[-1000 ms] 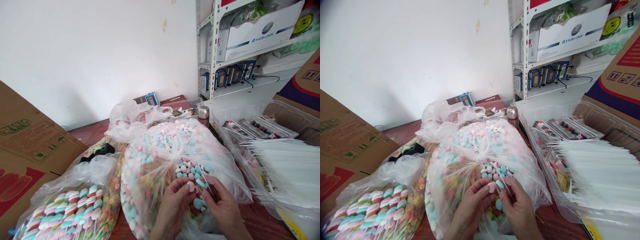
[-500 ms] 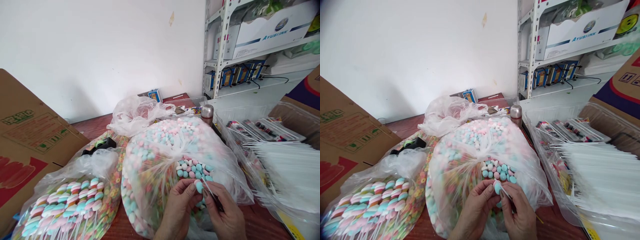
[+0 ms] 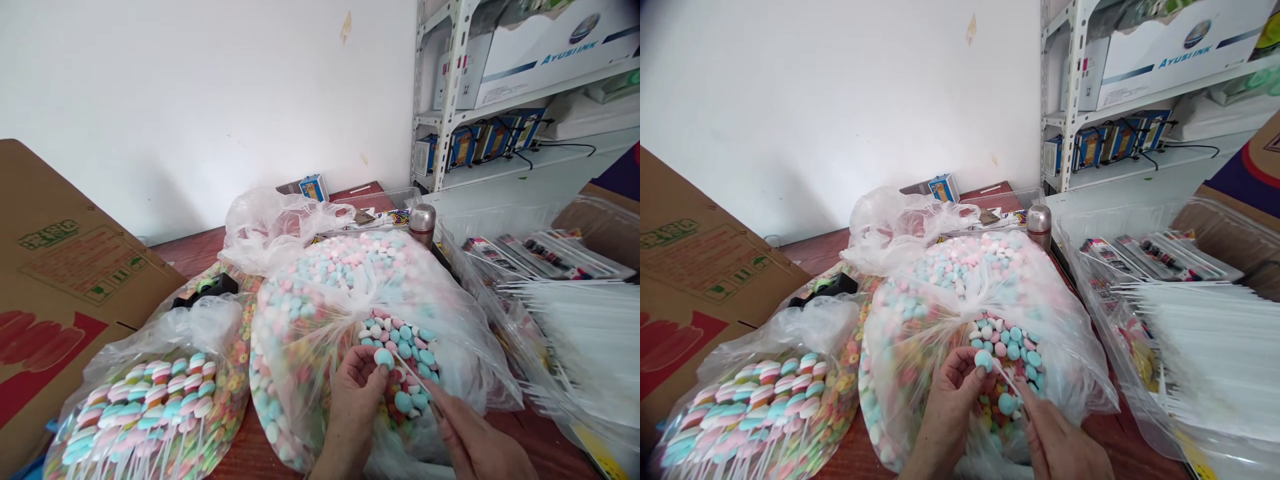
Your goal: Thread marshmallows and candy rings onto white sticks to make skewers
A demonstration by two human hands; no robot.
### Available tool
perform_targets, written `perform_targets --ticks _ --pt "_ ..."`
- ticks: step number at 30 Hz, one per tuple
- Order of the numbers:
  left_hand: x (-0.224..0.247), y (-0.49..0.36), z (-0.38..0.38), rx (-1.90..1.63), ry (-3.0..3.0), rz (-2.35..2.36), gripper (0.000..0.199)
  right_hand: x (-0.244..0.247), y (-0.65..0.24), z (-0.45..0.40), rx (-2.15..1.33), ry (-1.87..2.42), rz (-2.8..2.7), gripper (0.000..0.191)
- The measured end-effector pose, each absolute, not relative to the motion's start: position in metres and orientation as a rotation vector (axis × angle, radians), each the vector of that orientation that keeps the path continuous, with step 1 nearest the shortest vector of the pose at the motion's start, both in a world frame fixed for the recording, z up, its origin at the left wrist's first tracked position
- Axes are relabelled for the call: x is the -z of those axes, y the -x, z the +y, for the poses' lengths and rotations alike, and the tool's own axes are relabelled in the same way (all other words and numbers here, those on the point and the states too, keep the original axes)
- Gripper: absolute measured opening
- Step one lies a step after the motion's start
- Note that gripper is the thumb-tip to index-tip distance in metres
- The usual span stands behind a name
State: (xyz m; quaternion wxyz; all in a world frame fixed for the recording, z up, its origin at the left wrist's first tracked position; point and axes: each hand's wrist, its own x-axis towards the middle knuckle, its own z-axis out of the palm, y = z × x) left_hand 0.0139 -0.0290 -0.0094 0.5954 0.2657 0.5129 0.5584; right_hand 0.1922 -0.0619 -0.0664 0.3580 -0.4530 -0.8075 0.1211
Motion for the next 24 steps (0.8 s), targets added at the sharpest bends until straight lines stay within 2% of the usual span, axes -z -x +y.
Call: perform_targets --ticks 3,11,24 --pt "0.013 -0.011 -0.028 -1.287 -0.687 1.218 0.032 0.069 -0.200 -0.070 -0.265 1.192 -2.226 0.059" --pt "0.017 -0.010 -0.029 -1.279 -0.792 1.256 0.028 0.068 -0.198 -0.072 -0.161 1.260 -2.358 0.044" --pt "0.025 -0.019 -0.036 -1.291 -1.018 1.341 0.016 0.075 -0.186 -0.080 -0.273 1.415 -2.310 0.043"
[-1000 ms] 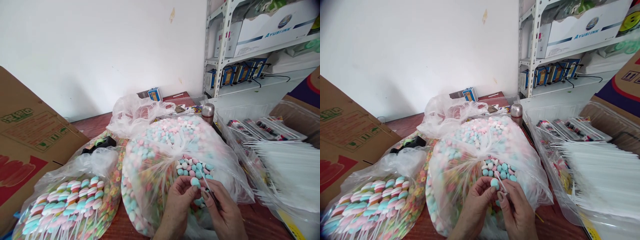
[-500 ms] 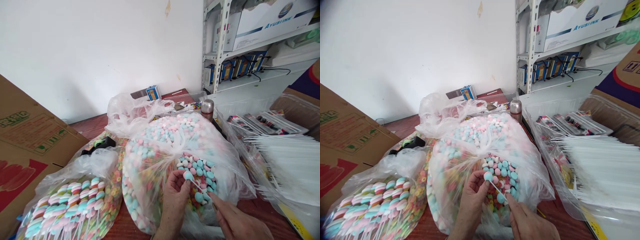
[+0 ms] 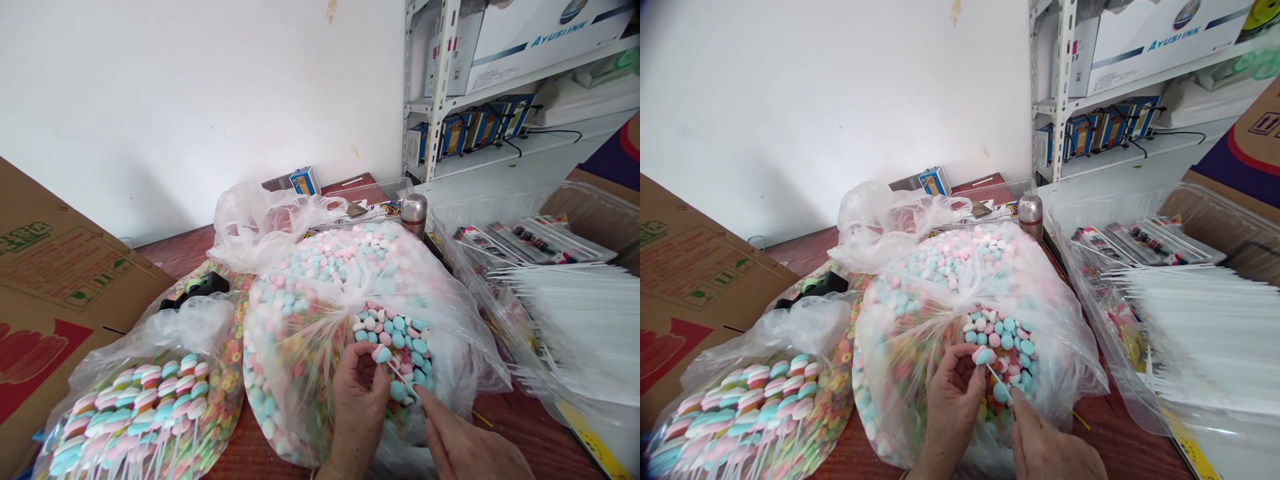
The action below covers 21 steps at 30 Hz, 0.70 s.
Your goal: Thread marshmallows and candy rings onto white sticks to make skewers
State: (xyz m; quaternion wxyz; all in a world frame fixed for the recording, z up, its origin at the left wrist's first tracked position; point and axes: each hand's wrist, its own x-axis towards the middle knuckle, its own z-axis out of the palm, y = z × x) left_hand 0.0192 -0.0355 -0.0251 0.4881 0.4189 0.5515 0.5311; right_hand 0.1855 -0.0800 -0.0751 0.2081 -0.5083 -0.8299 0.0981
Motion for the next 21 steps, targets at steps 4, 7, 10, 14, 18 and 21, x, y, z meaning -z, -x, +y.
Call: perform_targets --ticks 4,7,10,14,18,21 --pt "0.029 -0.020 -0.036 -1.304 -1.007 1.348 0.016 0.073 -0.180 -0.079 -0.255 1.424 -2.311 0.043" --pt "0.030 -0.019 -0.038 -1.300 -0.953 1.363 0.018 0.070 -0.178 -0.078 -0.258 1.404 -2.339 0.044" --pt "0.032 -0.016 -0.040 -1.304 -0.933 1.392 0.018 0.069 -0.177 -0.076 -0.250 1.390 -2.350 0.045" --pt "0.037 -0.015 -0.045 -1.293 -1.063 1.471 0.013 0.072 -0.168 -0.075 -0.236 1.353 -2.330 0.043" --pt "0.043 -0.020 -0.056 -1.211 -1.269 1.484 0.009 0.071 -0.155 -0.068 -0.184 1.464 -2.246 0.026" --pt "0.043 -0.018 -0.061 -1.139 -1.299 1.455 0.020 0.069 -0.159 -0.057 -0.197 1.552 -2.210 0.020"
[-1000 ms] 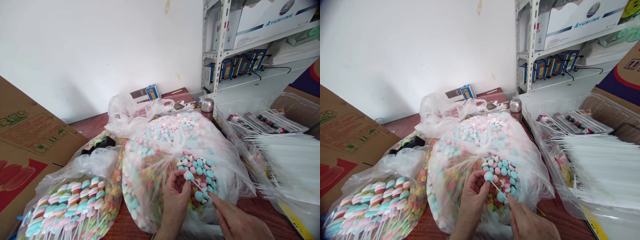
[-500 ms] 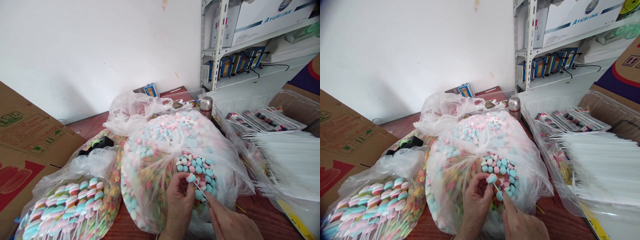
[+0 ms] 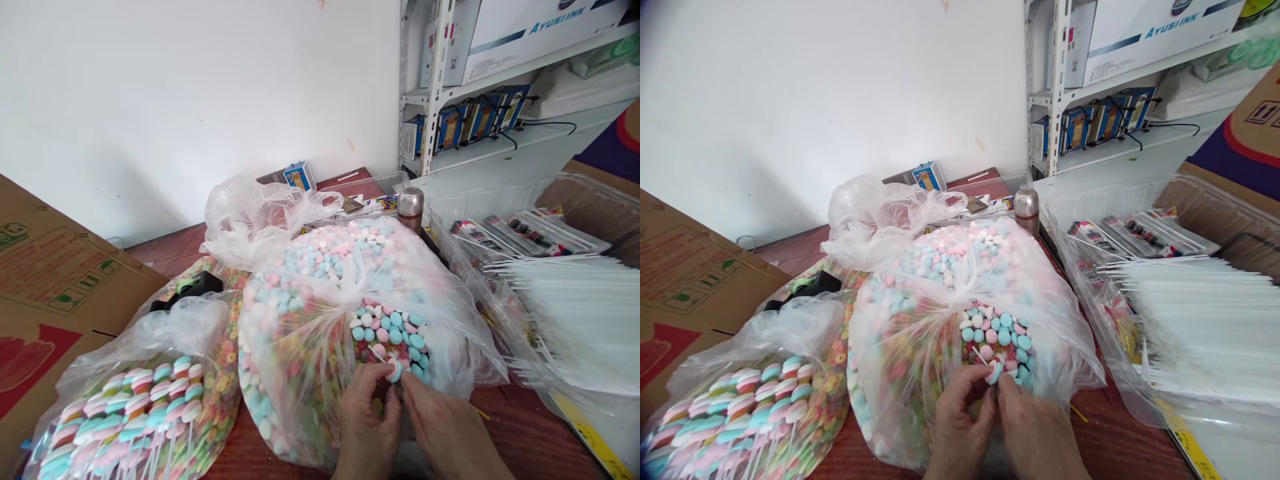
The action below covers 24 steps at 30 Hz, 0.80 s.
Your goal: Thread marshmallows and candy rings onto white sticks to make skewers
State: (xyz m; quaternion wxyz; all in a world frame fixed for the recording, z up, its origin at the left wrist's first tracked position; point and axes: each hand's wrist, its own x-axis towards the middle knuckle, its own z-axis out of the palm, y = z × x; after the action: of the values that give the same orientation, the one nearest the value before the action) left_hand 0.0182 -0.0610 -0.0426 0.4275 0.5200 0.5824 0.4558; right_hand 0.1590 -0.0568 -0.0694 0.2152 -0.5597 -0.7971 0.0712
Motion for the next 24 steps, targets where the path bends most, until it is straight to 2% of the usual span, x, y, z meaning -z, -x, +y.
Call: perform_targets --ticks 3,8,14,22,24 --pt "0.037 -0.005 -0.058 -1.110 -1.340 1.598 0.039 0.070 -0.181 -0.047 -0.137 1.627 -2.220 0.020" --pt "0.025 0.025 -0.043 -0.911 -1.899 1.851 0.020 0.070 -0.209 -0.053 -0.161 1.654 -2.354 0.026" --pt "0.030 0.018 -0.037 -0.650 -2.371 1.893 0.014 0.067 -0.198 -0.060 -0.212 1.654 -2.365 0.028" --pt "0.038 0.009 -0.030 -0.554 -2.511 1.891 0.018 0.049 -0.185 -0.055 -0.352 1.717 -2.387 0.028" --pt "0.039 0.010 -0.031 -0.572 -2.479 1.902 0.012 0.043 -0.184 -0.057 -0.439 1.777 -2.341 0.029"
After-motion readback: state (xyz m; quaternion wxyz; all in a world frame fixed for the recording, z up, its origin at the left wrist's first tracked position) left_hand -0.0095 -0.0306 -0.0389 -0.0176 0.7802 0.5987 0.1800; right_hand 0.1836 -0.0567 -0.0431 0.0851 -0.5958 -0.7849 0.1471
